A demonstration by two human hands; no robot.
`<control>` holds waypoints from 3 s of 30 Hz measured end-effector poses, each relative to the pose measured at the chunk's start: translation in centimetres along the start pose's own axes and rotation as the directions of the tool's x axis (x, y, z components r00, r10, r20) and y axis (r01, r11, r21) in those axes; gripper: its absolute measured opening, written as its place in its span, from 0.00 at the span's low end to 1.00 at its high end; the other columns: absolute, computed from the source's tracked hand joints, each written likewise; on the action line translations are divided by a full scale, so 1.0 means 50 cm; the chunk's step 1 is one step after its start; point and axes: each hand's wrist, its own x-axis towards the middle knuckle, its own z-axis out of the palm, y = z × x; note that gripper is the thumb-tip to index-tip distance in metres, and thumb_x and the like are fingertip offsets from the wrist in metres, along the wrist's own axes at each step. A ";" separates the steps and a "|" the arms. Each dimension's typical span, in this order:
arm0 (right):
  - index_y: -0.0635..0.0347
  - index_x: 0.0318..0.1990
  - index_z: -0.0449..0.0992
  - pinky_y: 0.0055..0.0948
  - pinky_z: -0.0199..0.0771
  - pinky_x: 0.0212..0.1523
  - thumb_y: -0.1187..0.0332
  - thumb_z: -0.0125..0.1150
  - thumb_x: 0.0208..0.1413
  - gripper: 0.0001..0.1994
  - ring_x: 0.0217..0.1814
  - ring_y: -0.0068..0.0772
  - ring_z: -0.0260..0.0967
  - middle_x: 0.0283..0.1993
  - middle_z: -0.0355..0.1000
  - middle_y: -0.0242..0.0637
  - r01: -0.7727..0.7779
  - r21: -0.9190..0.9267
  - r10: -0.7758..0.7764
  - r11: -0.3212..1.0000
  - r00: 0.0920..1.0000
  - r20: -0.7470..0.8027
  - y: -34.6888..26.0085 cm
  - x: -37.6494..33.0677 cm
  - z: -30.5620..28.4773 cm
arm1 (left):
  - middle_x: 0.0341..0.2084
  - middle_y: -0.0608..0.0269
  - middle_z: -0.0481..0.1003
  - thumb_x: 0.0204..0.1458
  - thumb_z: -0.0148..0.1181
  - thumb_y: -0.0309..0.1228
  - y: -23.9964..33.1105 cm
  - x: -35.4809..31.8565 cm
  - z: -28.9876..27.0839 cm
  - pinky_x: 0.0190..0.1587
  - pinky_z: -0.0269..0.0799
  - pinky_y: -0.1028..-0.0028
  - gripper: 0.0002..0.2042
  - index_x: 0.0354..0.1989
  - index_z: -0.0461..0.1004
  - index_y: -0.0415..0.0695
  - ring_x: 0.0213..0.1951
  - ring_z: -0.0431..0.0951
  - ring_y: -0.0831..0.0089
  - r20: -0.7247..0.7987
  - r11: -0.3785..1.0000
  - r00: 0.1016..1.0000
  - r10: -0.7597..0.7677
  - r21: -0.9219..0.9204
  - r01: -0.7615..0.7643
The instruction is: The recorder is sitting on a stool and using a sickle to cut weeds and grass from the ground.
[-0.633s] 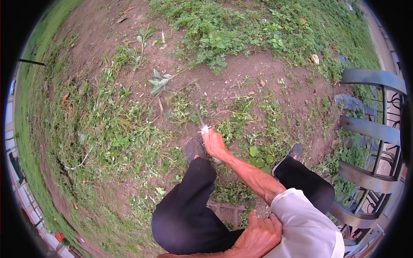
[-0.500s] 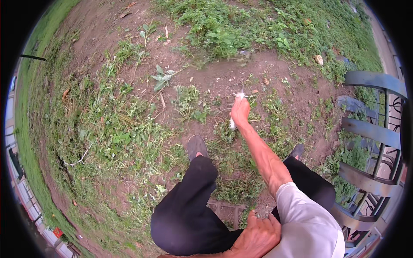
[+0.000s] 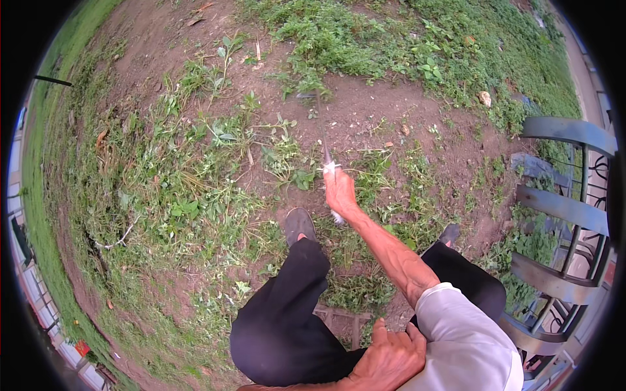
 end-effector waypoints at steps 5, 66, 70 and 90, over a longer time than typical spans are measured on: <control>0.73 0.29 0.71 0.53 0.70 0.31 0.58 0.50 0.65 0.21 0.30 0.62 0.75 0.26 0.73 0.60 -0.231 0.042 0.233 0.972 0.924 -0.303 0.088 0.204 -0.080 | 0.15 0.59 0.72 0.46 0.56 0.27 0.001 0.007 -0.005 0.35 0.68 0.54 0.05 0.26 0.75 0.38 0.19 0.74 0.66 -0.035 0.999 0.999 0.004 -0.032 -0.005; 0.74 0.36 0.71 0.55 0.73 0.34 0.62 0.51 0.63 0.17 0.34 0.67 0.75 0.28 0.73 0.63 0.203 -0.016 -0.165 0.979 0.840 0.517 -0.094 0.016 0.184 | 0.14 0.55 0.74 0.48 0.54 0.28 -0.063 0.035 -0.016 0.36 0.72 0.49 0.15 0.41 0.75 0.29 0.18 0.75 0.64 0.149 0.979 0.986 -0.074 -0.179 0.100; 0.73 0.35 0.71 0.55 0.69 0.28 0.62 0.51 0.64 0.17 0.28 0.63 0.75 0.24 0.72 0.62 0.057 0.068 -0.074 0.996 0.958 0.276 -0.105 0.076 0.115 | 0.14 0.55 0.73 0.47 0.54 0.28 -0.075 0.014 -0.014 0.37 0.73 0.48 0.16 0.41 0.75 0.28 0.18 0.75 0.63 -0.008 0.983 0.997 -0.072 -0.171 0.069; 0.70 0.33 0.73 0.52 0.69 0.30 0.62 0.50 0.65 0.17 0.31 0.60 0.76 0.27 0.74 0.59 -0.023 0.096 0.043 0.995 0.977 -0.211 -0.136 0.310 0.048 | 0.17 0.55 0.74 0.48 0.53 0.27 -0.117 0.024 -0.036 0.39 0.73 0.47 0.21 0.49 0.71 0.25 0.20 0.76 0.61 -0.008 0.980 0.995 -0.096 -0.175 0.093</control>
